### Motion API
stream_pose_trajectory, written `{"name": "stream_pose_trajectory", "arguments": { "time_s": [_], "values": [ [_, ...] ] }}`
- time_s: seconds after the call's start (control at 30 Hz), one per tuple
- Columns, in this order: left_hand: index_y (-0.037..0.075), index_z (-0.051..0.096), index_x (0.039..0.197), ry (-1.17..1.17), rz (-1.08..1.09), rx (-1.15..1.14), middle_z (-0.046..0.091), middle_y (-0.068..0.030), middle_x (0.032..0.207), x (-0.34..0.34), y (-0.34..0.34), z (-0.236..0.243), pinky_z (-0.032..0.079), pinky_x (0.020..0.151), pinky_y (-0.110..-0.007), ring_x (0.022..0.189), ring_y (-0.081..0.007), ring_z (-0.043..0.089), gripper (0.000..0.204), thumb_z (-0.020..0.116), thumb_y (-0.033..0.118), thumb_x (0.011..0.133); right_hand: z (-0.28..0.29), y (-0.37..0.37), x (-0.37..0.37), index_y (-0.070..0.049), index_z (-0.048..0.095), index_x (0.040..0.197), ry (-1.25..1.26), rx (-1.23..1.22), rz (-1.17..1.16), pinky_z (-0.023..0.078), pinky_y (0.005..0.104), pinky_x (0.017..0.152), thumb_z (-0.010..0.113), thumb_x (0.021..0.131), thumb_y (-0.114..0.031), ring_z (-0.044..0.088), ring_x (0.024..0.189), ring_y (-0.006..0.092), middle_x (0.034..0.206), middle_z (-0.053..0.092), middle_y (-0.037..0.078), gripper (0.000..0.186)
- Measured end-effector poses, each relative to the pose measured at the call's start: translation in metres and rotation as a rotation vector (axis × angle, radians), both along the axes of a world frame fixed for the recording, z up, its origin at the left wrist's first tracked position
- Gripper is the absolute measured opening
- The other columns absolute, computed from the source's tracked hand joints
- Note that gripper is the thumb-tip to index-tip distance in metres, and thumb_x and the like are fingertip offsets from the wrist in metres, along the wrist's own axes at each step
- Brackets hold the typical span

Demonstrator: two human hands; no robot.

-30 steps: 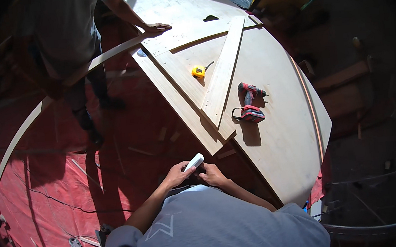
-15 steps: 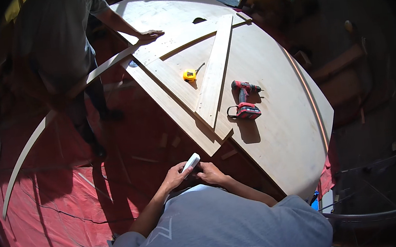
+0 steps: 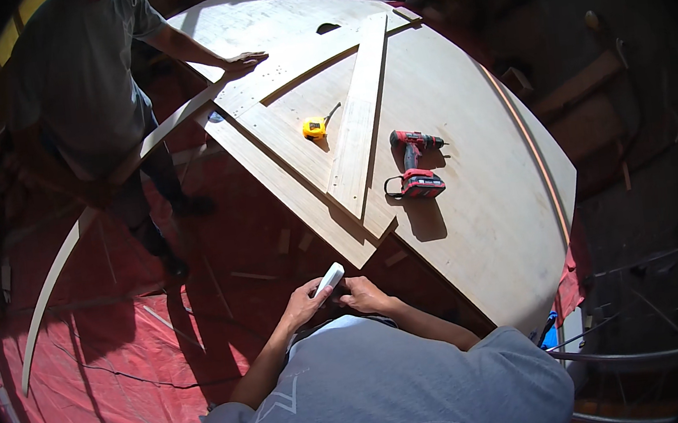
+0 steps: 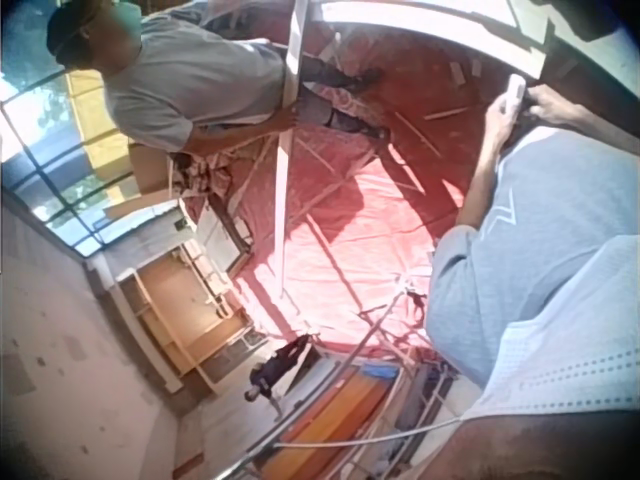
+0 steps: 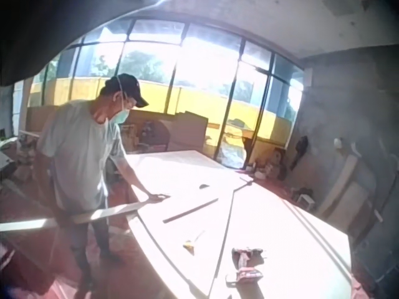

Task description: The person fastens wooden boards to a plywood table using a power drill, connects a power plug into an extension socket, and then positions and holds a wooden board on the table by hand.

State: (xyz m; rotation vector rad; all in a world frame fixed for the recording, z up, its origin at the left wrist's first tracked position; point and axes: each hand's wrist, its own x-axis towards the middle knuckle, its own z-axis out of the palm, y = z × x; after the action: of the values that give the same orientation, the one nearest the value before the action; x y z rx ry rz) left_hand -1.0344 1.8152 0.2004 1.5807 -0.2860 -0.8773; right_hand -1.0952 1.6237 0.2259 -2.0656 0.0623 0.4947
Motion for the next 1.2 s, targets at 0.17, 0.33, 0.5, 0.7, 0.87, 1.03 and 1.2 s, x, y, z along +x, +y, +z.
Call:
{"name": "stream_pose_trajectory", "arguments": {
  "time_s": [0.17,0.33,0.5,0.7,0.87,1.03,1.2],
  "values": [
    [0.005,0.059,0.123,-0.016,0.006,0.009,0.064,-0.0037,0.088,-0.001,-0.001,-0.003,0.046,0.065,-0.026,0.071,-0.0092,0.054,0.045,0.063,0.035,0.090,0.007,-0.001,0.003,0.004,0.060,0.106,0.070,-0.007,0.017,0.051,0.0343,0.075,0.061,0.086,-0.009,0.066,0.078,0.0213,0.087,0.068,0.017,0.024],
    [0.006,0.059,0.124,0.027,-0.017,0.043,0.064,-0.0032,0.086,0.000,-0.003,0.008,0.046,0.065,-0.026,0.071,-0.0092,0.053,0.044,0.063,0.035,0.091,0.011,-0.002,0.002,0.004,0.060,0.104,0.059,0.034,0.003,0.050,0.0340,0.073,0.061,0.086,-0.009,0.064,0.075,0.0200,0.083,0.067,0.015,0.022],
    [0.007,0.060,0.123,-0.001,-0.004,0.027,0.064,-0.0029,0.086,-0.001,-0.003,0.006,0.046,0.065,-0.025,0.071,-0.0087,0.053,0.043,0.063,0.036,0.091,0.011,-0.002,0.002,0.004,0.060,0.102,0.073,0.045,0.001,0.050,0.0343,0.072,0.061,0.086,-0.008,0.064,0.074,0.0199,0.081,0.067,0.015,0.021],
    [0.007,0.060,0.123,0.030,-0.006,0.027,0.064,-0.0030,0.086,-0.001,-0.001,0.006,0.046,0.065,-0.025,0.072,-0.0088,0.053,0.043,0.064,0.036,0.091,0.010,-0.001,0.002,0.004,0.061,0.101,0.052,0.018,0.018,0.050,0.0346,0.072,0.061,0.086,-0.008,0.065,0.074,0.0204,0.081,0.068,0.015,0.020],
    [0.007,0.060,0.123,-0.016,0.010,0.026,0.065,-0.0035,0.088,-0.001,-0.002,0.006,0.047,0.065,-0.026,0.072,-0.0092,0.054,0.044,0.064,0.036,0.090,0.006,-0.002,0.002,0.004,0.061,0.104,0.037,0.001,0.029,0.051,0.0347,0.072,0.061,0.086,-0.008,0.066,0.074,0.0210,0.083,0.068,0.016,0.022],
    [0.007,0.060,0.123,-0.040,0.012,0.026,0.065,-0.0045,0.088,-0.002,0.000,0.001,0.048,0.066,-0.026,0.071,-0.0101,0.055,0.045,0.063,0.038,0.090,0.003,-0.002,0.003,0.004,0.060,0.106,0.048,0.014,0.041,0.051,0.0348,0.073,0.061,0.087,-0.010,0.065,0.074,0.0213,0.085,0.068,0.016,0.024],
    [0.007,0.060,0.123,-0.039,0.013,0.022,0.066,-0.0051,0.087,-0.002,-0.002,0.008,0.048,0.066,-0.027,0.070,-0.0107,0.056,0.046,0.063,0.040,0.090,0.006,-0.003,0.004,0.005,0.060,0.107,0.074,-0.016,0.057,0.050,0.0348,0.072,0.062,0.088,-0.011,0.065,0.074,0.0214,0.086,0.068,0.017,0.025]
  ]
}}
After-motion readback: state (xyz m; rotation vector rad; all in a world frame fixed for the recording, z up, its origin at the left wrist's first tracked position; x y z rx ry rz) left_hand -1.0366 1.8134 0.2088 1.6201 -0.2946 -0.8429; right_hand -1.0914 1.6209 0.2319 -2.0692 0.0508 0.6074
